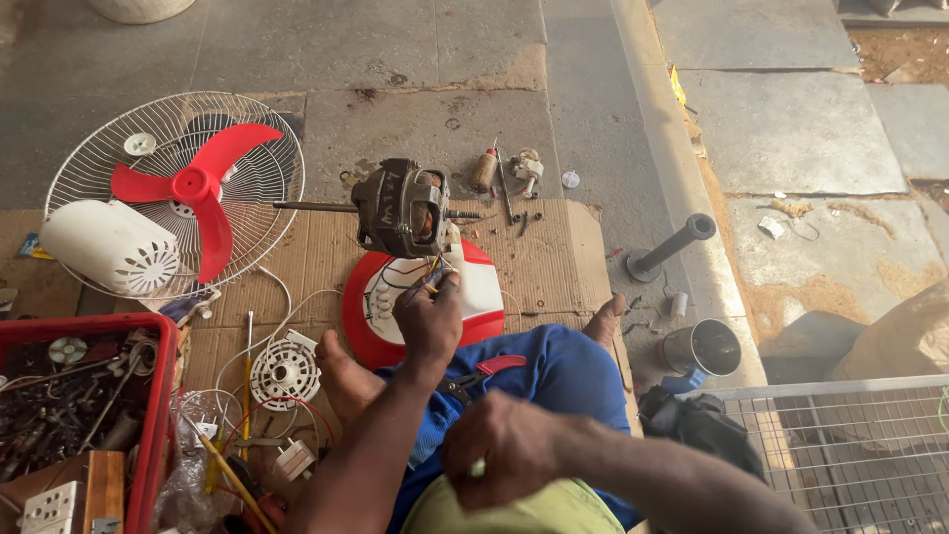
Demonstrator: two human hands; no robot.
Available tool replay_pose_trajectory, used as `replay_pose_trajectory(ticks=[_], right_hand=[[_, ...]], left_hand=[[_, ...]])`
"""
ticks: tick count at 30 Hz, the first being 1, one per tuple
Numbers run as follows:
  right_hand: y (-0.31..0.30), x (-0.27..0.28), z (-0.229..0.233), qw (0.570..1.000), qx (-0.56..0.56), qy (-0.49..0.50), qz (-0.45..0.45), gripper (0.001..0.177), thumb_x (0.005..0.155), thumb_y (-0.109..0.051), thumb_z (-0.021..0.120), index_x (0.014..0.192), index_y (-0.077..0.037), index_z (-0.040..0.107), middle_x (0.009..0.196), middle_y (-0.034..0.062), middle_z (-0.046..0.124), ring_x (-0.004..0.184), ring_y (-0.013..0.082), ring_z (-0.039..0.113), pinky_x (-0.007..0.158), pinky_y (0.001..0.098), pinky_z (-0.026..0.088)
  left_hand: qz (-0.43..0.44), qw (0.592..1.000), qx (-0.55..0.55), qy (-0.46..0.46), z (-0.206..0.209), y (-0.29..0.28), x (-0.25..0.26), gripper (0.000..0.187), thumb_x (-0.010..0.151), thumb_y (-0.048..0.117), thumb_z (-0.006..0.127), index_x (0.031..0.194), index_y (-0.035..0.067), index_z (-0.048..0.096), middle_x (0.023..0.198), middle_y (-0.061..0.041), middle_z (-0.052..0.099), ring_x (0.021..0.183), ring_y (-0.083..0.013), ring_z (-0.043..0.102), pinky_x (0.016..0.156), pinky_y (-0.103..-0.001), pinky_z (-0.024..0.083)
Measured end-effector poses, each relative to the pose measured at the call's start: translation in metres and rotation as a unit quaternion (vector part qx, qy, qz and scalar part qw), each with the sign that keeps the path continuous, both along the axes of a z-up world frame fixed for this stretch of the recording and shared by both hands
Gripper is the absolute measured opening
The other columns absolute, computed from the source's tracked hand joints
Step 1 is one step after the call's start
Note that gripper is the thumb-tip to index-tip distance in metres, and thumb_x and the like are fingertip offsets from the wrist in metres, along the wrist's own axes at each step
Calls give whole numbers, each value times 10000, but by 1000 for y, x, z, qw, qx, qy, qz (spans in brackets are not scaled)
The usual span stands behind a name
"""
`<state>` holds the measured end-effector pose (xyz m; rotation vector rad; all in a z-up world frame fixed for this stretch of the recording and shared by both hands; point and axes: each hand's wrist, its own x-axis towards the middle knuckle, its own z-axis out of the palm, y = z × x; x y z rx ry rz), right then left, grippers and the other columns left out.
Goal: The person connects wires to a fan motor and uses adhesive tape to secure electrical connections. The person then handles a decorative base component and works on the internal wiring.
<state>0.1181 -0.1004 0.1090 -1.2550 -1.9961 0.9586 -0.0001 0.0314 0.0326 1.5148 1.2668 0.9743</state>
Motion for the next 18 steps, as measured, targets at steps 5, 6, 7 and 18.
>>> replay_pose_trajectory(ticks=[5, 6, 7, 18], right_hand=[[-35, 14, -34, 986, -21, -42, -162, 104, 790, -94, 769, 880, -45, 757, 883, 119, 735, 795, 267, 736, 703, 379, 603], [-57, 19, -46, 969, 13, -47, -241, 110, 784, -105, 777, 882, -57, 762, 955, 107, 756, 871, 265, 757, 735, 370, 619], [-64, 28, -60, 942, 45, -65, -326, 119, 819, -113, 766, 926, -60, 761, 992, 102, 758, 902, 276, 754, 777, 376, 607], [-78, 41, -77, 874, -14, -151, -462, 429, 754, -226, 830, 1135, -58, 728, 1196, 132, 705, 986, 340, 721, 875, 428, 566]], left_hand=[[-23, 994, -11, -106, -3, -13, 15, 160, 916, 162, 742, 958, 10, 772, 744, -39, 737, 667, -95, 653, 655, -270, 535], [-30, 995, -25, -96, -8, -30, 10, 160, 910, 163, 746, 959, 13, 772, 724, -36, 729, 654, -90, 656, 646, -263, 535], [-37, 992, -25, -119, -12, -34, 11, 162, 927, 166, 738, 967, 12, 768, 738, -29, 724, 654, -85, 640, 641, -262, 527], [-40, 961, 24, -272, -23, -44, 7, 105, 1010, 95, 689, 1029, -2, 722, 890, 13, 678, 777, -53, 569, 706, -220, 501]])
